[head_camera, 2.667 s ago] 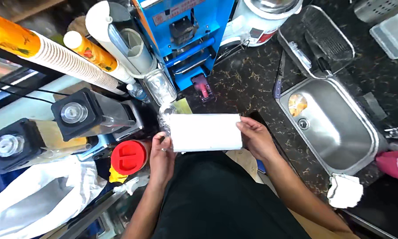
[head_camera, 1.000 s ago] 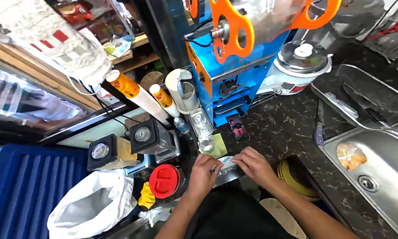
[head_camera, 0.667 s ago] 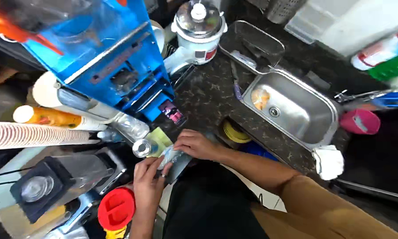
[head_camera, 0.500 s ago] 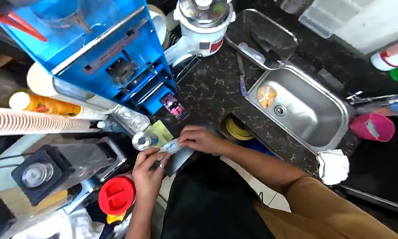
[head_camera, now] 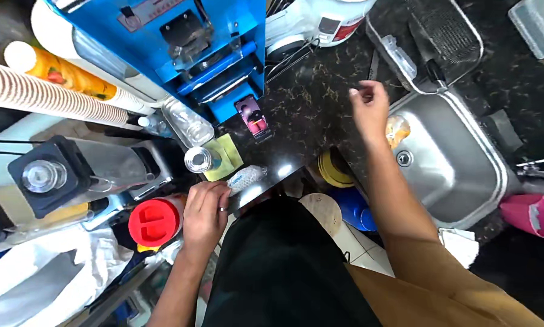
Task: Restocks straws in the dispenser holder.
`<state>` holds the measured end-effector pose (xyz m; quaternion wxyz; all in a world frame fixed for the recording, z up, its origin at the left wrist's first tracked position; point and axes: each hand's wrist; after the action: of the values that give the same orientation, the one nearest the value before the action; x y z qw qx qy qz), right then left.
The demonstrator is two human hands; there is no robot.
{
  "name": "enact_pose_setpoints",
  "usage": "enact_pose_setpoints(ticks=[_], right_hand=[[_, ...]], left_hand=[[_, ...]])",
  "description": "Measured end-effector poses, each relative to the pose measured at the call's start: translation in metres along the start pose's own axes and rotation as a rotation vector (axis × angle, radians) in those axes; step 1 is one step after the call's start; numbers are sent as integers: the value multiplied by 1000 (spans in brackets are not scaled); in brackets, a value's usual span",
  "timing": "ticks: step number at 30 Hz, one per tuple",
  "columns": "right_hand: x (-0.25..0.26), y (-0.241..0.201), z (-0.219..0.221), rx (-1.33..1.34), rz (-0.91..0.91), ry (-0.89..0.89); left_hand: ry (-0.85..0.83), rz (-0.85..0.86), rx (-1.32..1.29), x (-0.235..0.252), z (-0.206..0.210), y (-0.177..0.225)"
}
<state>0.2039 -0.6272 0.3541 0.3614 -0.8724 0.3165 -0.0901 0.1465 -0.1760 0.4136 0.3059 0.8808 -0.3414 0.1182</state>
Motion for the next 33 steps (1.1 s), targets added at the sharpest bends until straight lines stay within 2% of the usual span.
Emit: enact_pose_setpoints(ticks=[2,3,5,9,13,17,21,24,29,33], right_hand=[[30,41,-5,-186,261,34],[39,57,-2,-242,330,14],[47,73,8,-297,393,-22],[53,85,21,-265,467,26],[30,81,9,-44,566,-35],[-60,54,-10,271,386,-138],[-176,15,-33,187,73,-271],[-240,-1,-38,60,-161,-276],[-294,-28,-30,-1,-417,-171],[-304,-43,-20,-119,-485,-103]], left_hand=[[1,20,28,-5,2,-1],[-3,25,35,-7,4,-1],[-23,23,24,-10,7,-1],[-26,-16,-44,-12,9,0],[16,-21,-60,-3,2,2],[56,15,-27,6,2,-3],[48,-4,-67,9,8,-7],[40,-60,-75,8,9,-9],[68,-58,-89,13,5,-18],[84,-31,-110,17,3,-25]])
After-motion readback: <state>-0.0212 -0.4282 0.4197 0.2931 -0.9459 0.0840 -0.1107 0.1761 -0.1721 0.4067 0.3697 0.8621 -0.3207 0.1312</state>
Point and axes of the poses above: each hand's wrist, its own x-axis towards the middle knuckle, its own z-axis out of the palm, y = z × x, and after that the axes turned 7 degrees about z, right-handed
